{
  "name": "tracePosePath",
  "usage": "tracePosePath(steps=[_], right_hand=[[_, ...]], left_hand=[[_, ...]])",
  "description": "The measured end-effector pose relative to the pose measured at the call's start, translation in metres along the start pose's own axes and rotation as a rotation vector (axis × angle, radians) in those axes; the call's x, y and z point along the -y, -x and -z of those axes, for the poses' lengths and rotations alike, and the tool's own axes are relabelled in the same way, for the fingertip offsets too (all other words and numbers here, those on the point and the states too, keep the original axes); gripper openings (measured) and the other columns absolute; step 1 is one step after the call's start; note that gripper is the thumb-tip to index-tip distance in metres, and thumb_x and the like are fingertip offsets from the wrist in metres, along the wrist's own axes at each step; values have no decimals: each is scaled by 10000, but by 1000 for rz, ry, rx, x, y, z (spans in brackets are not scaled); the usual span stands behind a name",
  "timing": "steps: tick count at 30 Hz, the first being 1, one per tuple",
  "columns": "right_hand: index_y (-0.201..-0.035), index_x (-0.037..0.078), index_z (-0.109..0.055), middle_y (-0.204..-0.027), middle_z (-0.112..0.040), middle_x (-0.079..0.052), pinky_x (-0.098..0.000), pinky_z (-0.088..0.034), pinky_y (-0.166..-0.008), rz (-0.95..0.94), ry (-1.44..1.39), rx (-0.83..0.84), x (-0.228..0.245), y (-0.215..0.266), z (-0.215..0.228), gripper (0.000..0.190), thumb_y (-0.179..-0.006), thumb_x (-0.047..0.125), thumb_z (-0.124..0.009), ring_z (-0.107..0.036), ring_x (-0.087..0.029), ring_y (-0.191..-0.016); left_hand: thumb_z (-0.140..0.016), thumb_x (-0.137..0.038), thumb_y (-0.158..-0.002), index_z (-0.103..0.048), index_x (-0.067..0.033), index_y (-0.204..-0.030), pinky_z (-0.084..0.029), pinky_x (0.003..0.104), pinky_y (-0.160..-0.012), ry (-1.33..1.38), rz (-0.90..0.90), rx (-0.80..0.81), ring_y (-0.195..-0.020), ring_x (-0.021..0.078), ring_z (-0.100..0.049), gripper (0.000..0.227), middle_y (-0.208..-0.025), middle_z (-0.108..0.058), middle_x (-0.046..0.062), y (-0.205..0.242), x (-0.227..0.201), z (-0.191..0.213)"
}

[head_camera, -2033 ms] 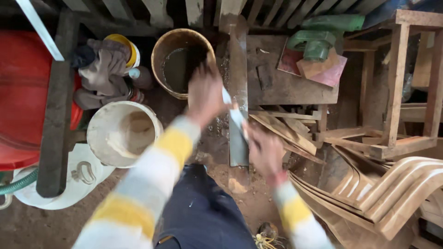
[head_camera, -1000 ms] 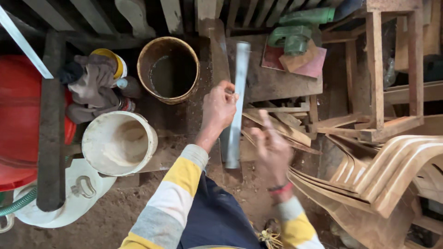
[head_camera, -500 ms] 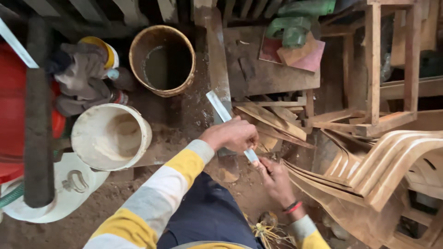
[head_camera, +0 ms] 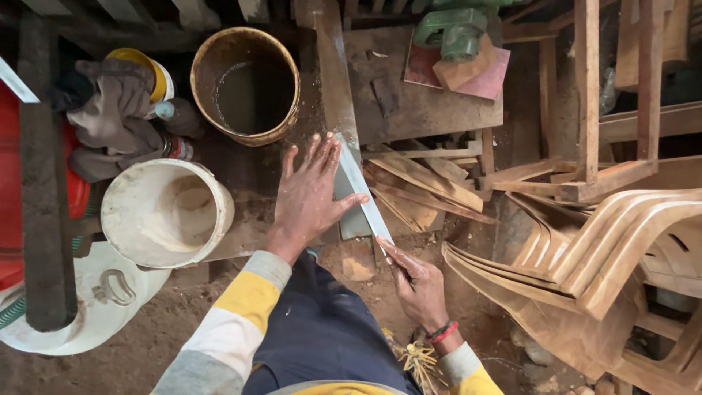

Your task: The person cleans a thin metal strip by scraping it with a metal tool and wiping it with a cloth.

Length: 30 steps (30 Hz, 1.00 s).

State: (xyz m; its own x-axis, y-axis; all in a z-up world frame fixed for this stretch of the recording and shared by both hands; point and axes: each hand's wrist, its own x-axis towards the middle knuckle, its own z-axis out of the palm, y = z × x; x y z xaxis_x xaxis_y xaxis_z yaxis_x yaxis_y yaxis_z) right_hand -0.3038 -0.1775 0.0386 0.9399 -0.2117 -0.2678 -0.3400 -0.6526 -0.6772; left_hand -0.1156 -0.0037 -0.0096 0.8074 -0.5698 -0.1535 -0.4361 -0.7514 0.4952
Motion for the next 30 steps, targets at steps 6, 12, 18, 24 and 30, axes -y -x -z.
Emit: tracePosePath(steps=[6, 12, 18, 24, 30], right_hand=[[-1327, 228, -692, -1174, -742, -118, -359, -589, -780, 33, 59, -8, 4, -1, 1, 565, -822, -15, -619, -756, -306, -947], [-1318, 266, -711, -1006, -756, -131, -383, -564, -690, -96, 121, -5, 14, -1, -1, 546, -841, 11, -641, -749, -311, -804], [-1293, 254, -717, -980, -752, -156, -383, -554, -629, -76, 107, -42, 6, 5, -7, 527, -831, 20, -620, -741, -302, -703], [-1180, 215, -764, -837, -742, -151, -365, -582, -627, 4, 145, -46, -50, 88, -7, 480, -767, 8, -638, -758, -280, -694], [-1106, 273, -803, -691, -755, -112, -406, -559, -593, -50, 290, -49, -43, 35, -13, 479, -695, 50, -696, -718, -308, -588]], left_hand=[[-562, -839, -753, -296, -5, -1566, -103, 521, -1222, 5, -32, -34, -1526, 254, -233, 1195, -1644, -317, 133, -1, -5, 2], [-579, -875, -707, -294, -28, -1568, -55, 546, -1238, -15, 0, 43, -1537, 253, -216, 1241, -1643, -315, 104, -1, -7, 9], [-559, -902, -669, -274, -21, -1561, -22, 568, -1222, -38, 2, 79, -1530, 247, -198, 1286, -1639, -291, 99, -3, -10, 15], [-444, -842, -803, -244, 37, -1540, -28, 629, -1191, -266, -52, 158, -1529, 315, -158, 1165, -1643, -230, 214, 52, -61, 6], [-626, -737, -749, -309, 53, -1534, -49, 670, -1185, -402, -64, 142, -1537, 360, -174, 1158, -1630, -287, 205, 19, -36, 10]])
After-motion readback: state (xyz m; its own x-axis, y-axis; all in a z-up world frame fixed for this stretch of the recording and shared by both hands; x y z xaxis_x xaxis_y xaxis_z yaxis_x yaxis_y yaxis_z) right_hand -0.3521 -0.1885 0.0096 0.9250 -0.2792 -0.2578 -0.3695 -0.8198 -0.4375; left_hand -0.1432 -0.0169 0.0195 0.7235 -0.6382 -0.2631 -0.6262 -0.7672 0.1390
